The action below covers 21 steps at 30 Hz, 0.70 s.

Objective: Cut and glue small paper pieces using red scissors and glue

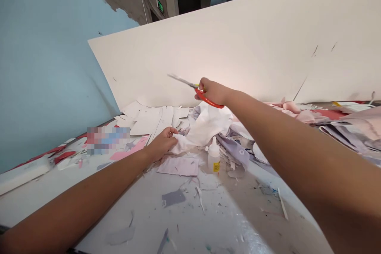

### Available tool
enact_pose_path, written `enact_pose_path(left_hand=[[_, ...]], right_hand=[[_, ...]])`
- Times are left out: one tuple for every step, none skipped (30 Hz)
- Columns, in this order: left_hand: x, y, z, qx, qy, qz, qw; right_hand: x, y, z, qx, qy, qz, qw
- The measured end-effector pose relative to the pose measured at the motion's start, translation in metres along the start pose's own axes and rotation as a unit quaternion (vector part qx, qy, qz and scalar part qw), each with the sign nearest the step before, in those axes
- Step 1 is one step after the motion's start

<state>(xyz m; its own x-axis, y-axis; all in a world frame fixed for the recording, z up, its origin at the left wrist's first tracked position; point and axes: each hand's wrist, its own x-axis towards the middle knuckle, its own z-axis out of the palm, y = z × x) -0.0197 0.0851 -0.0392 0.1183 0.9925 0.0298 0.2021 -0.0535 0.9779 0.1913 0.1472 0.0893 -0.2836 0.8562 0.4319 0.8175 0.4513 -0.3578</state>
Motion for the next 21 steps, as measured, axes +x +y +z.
enact_pose_path(left_hand=[[-0.001, -0.001, 0.0, -0.005, -0.003, -0.001, 1.0], [-0.003, -0.001, 0.0, -0.01, -0.007, -0.002, 1.0], [-0.005, 0.0, 0.0, -0.017, -0.012, -0.003, 1.0], [-0.007, 0.001, 0.0, -0.024, -0.017, -0.003, 1.0], [-0.009, 0.003, 0.0, -0.031, -0.022, -0.002, 0.999], [-0.011, 0.005, 0.0, -0.037, -0.028, -0.002, 0.999], [-0.012, 0.006, -0.001, -0.042, -0.035, 0.002, 0.999], [-0.014, 0.008, -0.001, -0.045, -0.044, 0.009, 0.998], [-0.015, 0.009, -0.001, -0.046, -0.054, 0.018, 0.997], [-0.015, 0.01, -0.002, -0.045, -0.064, 0.028, 0.997], [-0.015, 0.01, -0.002, -0.041, -0.07, 0.038, 0.996], [-0.015, 0.01, -0.002, -0.036, -0.07, 0.046, 0.996], [-0.015, 0.009, -0.003, -0.03, -0.065, 0.051, 0.996], [-0.014, 0.008, -0.003, -0.025, -0.056, 0.051, 0.997], [-0.014, 0.007, -0.003, -0.022, -0.047, 0.048, 0.997], [-0.014, 0.006, -0.003, -0.023, -0.041, 0.042, 0.998], [-0.015, 0.005, -0.003, -0.029, -0.039, 0.035, 0.998], [-0.016, 0.004, -0.003, -0.035, -0.04, 0.03, 0.998], [-0.017, 0.003, -0.003, -0.041, -0.041, 0.027, 0.998], [-0.018, 0.002, -0.003, -0.047, -0.041, 0.029, 0.998], [-0.019, 0.001, -0.003, -0.047, -0.04, 0.033, 0.998]], right_hand=[[-0.009, -0.002, -0.007, 0.064, -0.021, -0.003, 0.998], [-0.02, -0.004, -0.011, 0.132, -0.037, 0.002, 0.991], [-0.033, -0.005, -0.014, 0.185, -0.051, 0.007, 0.981], [-0.047, -0.006, -0.014, 0.215, -0.047, 0.019, 0.975], [-0.061, -0.006, -0.013, 0.22, -0.051, 0.03, 0.974], [-0.076, -0.006, -0.011, 0.196, -0.046, 0.045, 0.978], [-0.091, -0.005, -0.007, 0.165, -0.038, 0.059, 0.984], [-0.105, -0.004, -0.003, 0.156, -0.041, 0.071, 0.984], [-0.117, -0.003, 0.001, 0.17, -0.052, 0.074, 0.981], [-0.128, -0.002, 0.006, 0.19, -0.065, 0.079, 0.976], [-0.137, -0.001, 0.01, 0.208, -0.066, 0.083, 0.972], [-0.145, 0.0, 0.015, 0.222, -0.054, 0.09, 0.969], [-0.15, 0.0, 0.02, 0.232, -0.042, 0.096, 0.967], [-0.154, 0.0, 0.024, 0.239, -0.029, 0.101, 0.965], [-0.156, 0.0, 0.029, 0.243, -0.02, 0.104, 0.964], [-0.158, 0.0, 0.034, 0.245, -0.016, 0.106, 0.964], [-0.159, -0.001, 0.038, 0.245, -0.013, 0.11, 0.963], [-0.159, -0.003, 0.042, 0.243, -0.012, 0.113, 0.963], [-0.159, -0.004, 0.044, 0.239, -0.013, 0.116, 0.964], [-0.159, -0.005, 0.045, 0.235, -0.016, 0.12, 0.964], [-0.16, -0.005, 0.045, 0.23, -0.019, 0.123, 0.965]])
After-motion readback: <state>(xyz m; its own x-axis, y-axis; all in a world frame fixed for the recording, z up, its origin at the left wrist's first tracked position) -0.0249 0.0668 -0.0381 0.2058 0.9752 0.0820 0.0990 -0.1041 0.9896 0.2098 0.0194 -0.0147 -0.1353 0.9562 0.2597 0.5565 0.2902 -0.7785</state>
